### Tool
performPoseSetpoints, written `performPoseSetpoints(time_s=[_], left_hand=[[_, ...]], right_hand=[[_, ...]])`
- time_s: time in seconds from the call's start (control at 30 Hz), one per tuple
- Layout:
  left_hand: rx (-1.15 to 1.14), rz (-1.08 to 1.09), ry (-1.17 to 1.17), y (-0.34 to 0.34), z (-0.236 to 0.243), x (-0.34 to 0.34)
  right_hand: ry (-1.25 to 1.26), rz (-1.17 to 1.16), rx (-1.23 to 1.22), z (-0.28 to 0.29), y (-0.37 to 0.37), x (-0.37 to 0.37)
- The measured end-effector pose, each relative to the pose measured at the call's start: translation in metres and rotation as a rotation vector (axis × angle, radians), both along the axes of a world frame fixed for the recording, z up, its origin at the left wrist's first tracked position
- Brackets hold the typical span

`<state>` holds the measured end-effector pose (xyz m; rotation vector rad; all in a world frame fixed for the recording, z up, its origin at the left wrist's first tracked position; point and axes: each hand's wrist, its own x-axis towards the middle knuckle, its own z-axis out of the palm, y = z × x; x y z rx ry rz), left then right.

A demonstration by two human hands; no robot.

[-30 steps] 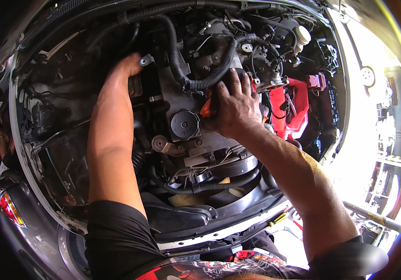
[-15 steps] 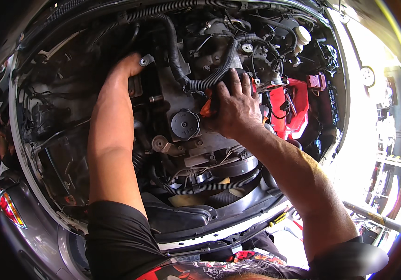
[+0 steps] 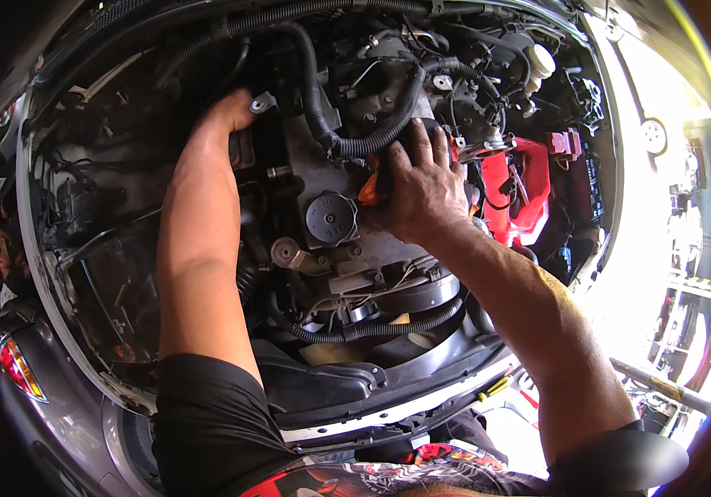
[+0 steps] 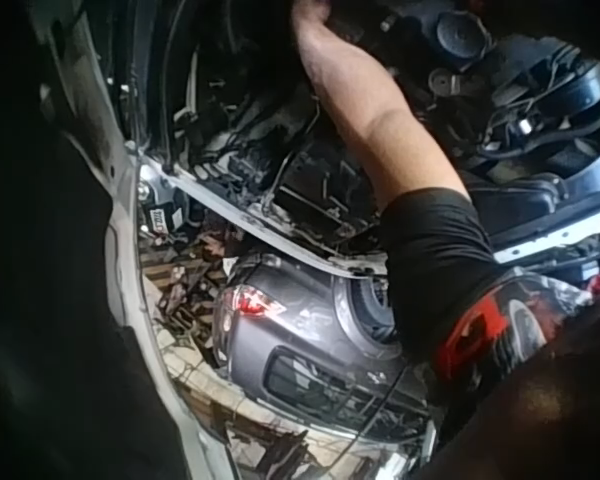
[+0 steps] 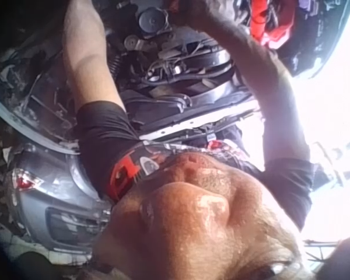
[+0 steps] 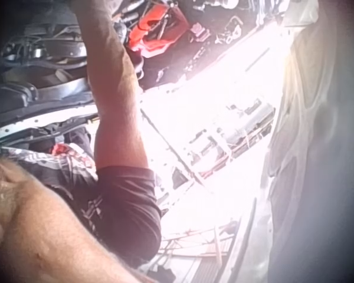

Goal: Loosening and tightening components on a car engine using hand tools.

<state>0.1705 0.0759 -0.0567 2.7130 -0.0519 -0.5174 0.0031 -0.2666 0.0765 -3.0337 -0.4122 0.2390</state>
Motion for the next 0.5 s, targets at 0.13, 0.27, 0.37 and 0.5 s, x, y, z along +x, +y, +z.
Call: performPoseSetpoints(time_s=[0.13,0.27,0.37,0.5], left_hand=[[-0.002,0.038,-0.048,-0.0035,-0.0055,-0.0009],[-0.063,0.002,0.03,-0.0021,-0.0015,0.002],[-0.032,-0.029,0.023,-0.0046,-0.0005,0.0027],[-0.028,0.05,-0.018,-0.0027,-0.0048,-0.0001]], right_hand=[[0.029,0.0,-0.024,0.0044,-0.0004,0.0001],[0.029,-0.004,-0.013,0.0031,-0.0006,-0.0001],[0.0,-0.001,-0.006,-0.0017,-0.0034,0.0007],[0.016,0.015,-0.026,0.0023,-0.0015,0.0006]])
